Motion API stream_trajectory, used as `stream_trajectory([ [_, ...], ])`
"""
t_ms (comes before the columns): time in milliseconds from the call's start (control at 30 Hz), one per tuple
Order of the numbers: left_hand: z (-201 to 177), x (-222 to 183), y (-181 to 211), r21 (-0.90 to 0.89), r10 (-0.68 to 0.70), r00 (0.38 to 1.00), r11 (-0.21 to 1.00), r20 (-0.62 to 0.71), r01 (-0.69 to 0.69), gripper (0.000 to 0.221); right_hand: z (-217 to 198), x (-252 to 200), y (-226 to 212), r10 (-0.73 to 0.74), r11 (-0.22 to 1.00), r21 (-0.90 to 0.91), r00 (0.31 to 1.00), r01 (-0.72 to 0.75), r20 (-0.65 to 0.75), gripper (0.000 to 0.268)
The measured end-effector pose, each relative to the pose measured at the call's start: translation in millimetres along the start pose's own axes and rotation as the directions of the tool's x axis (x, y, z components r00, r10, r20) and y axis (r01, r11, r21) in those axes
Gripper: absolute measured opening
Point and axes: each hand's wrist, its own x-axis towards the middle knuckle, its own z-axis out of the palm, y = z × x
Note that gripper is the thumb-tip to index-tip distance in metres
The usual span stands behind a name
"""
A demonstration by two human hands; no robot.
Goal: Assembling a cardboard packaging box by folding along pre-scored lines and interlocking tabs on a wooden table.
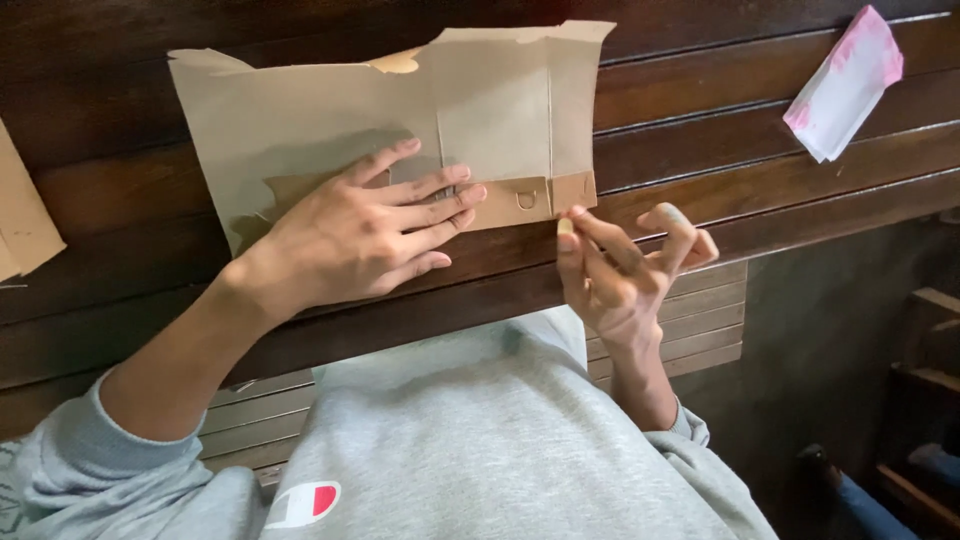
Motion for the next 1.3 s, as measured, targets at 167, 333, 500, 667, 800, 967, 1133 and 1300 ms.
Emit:
stream_trajectory([
  [167, 3, -1, 0, 0.019, 0.004, 1.000, 1.000, 0.005, -0.004, 0.045, -3, 7, -6, 0.006, 0.999, 0.039, 0.999, -0.008, 0.039, 0.036],
  [333, 1, -1, 2, 0.048, 0.001, 1.000, 0.999, -0.002, -0.001, 0.045, -2, 3, 2, 0.043, 0.997, 0.063, 0.999, -0.044, 0.013, 0.032],
  [500, 0, 0, 2, -0.018, -0.004, 1.000, 1.000, 0.006, 0.004, 0.044, -2, -6, 9, 0.108, 0.992, 0.059, 0.993, -0.111, 0.051, 0.026],
  [667, -1, 1, 2, -0.038, -0.007, 1.000, 0.999, 0.000, 0.007, 0.043, -7, -6, 24, 0.066, 0.996, -0.063, 0.997, -0.063, 0.045, 0.036],
  [800, -2, 1, 3, -0.033, -0.008, 1.000, 0.999, 0.000, 0.008, 0.043, -10, -6, 26, 0.089, 0.994, -0.060, 0.995, -0.086, 0.053, 0.039],
  [967, 6, 2, 6, -0.092, -0.086, 0.996, 0.992, -0.008, 0.085, 0.039, -29, -1, 47, 0.058, 0.998, -0.033, 0.985, -0.054, 0.160, 0.017],
  [1133, 3, 2, 7, -0.078, -0.104, 0.994, 0.991, 0.015, 0.105, 0.039, -33, -23, 103, 0.008, 0.994, -0.109, 0.975, 0.016, 0.221, 0.010],
  [1300, 4, 0, 7, -0.073, -0.087, 0.996, 0.994, -0.032, 0.084, 0.038, -32, -60, 158, -0.020, 0.981, -0.185, 0.978, 0.059, 0.209, 0.010],
])
